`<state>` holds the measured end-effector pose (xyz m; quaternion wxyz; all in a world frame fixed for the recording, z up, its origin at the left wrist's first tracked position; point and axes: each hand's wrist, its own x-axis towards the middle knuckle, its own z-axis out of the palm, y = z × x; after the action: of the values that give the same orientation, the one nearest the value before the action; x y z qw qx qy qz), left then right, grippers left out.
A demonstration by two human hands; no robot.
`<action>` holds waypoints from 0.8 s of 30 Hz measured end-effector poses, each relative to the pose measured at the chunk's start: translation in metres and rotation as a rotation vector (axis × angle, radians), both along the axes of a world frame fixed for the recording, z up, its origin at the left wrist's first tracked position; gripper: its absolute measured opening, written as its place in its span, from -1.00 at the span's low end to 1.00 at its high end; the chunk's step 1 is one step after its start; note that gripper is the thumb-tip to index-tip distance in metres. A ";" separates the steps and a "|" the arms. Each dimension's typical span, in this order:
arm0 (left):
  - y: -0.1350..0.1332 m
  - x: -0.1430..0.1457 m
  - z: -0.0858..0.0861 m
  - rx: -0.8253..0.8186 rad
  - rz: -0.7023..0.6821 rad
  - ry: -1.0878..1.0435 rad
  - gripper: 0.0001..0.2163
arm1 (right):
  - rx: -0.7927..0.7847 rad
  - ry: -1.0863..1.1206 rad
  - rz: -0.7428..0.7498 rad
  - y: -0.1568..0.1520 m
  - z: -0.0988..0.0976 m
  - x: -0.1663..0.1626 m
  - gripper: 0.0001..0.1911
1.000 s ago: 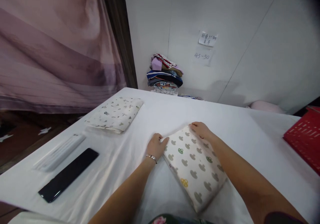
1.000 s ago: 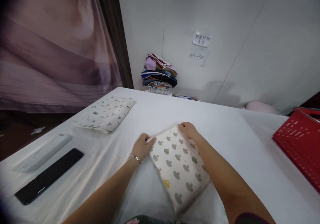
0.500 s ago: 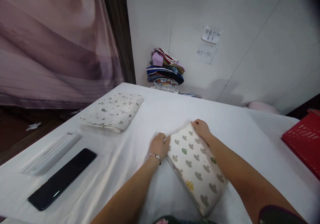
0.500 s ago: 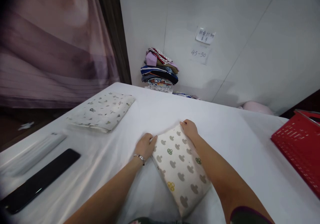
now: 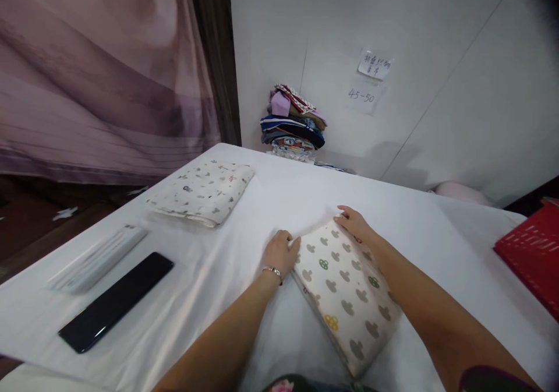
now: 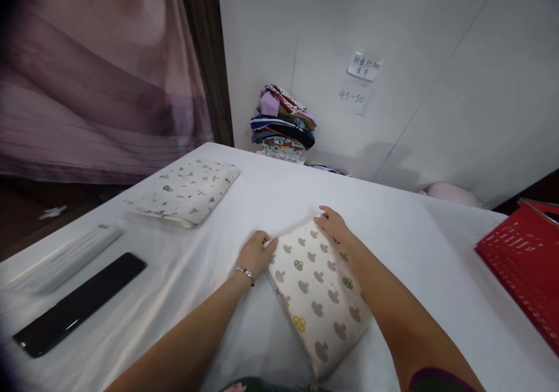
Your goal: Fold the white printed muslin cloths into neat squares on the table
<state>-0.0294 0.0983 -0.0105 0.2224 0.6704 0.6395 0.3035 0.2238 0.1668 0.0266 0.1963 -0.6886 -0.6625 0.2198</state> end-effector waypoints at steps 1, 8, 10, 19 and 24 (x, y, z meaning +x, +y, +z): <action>0.000 0.000 0.000 0.000 0.001 -0.010 -0.83 | -0.011 0.003 0.019 0.000 0.002 0.001 -0.52; 0.000 0.001 0.003 -0.002 -0.029 0.010 -0.82 | 0.048 -0.060 -0.010 0.006 -0.004 -0.006 -0.70; 0.000 0.001 0.004 -0.009 -0.032 0.018 -0.81 | 0.069 -0.095 -0.022 0.006 -0.006 -0.008 -0.68; -0.002 0.001 0.003 0.018 -0.027 0.027 -0.80 | 0.245 -0.205 0.493 -0.011 0.004 -0.026 -0.70; -0.003 0.001 0.000 0.048 -0.031 0.014 -0.81 | 0.173 -0.288 0.692 -0.007 0.003 -0.033 -0.70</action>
<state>-0.0283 0.0957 -0.0100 0.2065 0.6873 0.6232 0.3108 0.1907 0.1597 0.0295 0.0730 -0.4288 -0.8928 0.1172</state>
